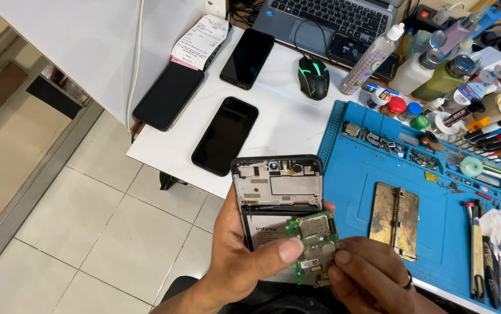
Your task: The person disassembles a smartphone, removes the motherboard, and places it on a soldering station. They then use a computer mouse to interact with a laptop while holding the motherboard, before reinserting the motherboard into the phone casing.
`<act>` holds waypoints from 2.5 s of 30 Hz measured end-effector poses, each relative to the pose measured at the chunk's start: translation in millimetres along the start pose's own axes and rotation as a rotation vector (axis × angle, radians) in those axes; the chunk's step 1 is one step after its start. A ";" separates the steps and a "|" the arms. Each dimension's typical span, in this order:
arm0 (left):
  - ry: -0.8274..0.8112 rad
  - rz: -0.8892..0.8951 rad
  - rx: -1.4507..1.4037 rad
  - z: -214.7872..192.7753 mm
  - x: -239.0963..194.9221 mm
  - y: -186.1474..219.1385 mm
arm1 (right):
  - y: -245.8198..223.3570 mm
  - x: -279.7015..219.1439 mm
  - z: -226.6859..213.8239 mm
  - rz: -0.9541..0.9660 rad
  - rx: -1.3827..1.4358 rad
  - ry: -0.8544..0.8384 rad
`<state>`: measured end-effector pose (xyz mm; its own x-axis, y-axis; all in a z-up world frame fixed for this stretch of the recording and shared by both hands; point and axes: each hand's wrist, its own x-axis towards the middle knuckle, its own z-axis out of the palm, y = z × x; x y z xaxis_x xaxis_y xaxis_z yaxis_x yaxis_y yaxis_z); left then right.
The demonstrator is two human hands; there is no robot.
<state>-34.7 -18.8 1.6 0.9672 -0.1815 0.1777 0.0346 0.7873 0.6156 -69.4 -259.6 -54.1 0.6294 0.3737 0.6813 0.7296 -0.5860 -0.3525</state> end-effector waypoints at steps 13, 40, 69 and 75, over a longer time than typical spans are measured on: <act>0.108 0.074 0.244 3.7 6.1 -2.3 | 15.8 16.9 15.8 -0.367 -0.083 0.022; 0.280 0.166 0.259 -6.4 14.8 -15.2 | -1.8 24.7 40.8 0.590 0.706 0.218; 0.314 -0.231 1.182 -86.2 72.7 -93.2 | 86.8 -102.5 -77.8 -0.153 -0.403 0.599; 0.273 -0.220 1.414 -71.8 82.8 -88.4 | 91.6 -116.6 -79.7 -0.153 -0.417 0.666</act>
<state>60.4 -61.2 -93.2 0.9975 0.0232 -0.0671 0.0698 -0.4960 0.8655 -97.2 -414.1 -114.6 0.1423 0.0412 0.9890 0.5522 -0.8325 -0.0448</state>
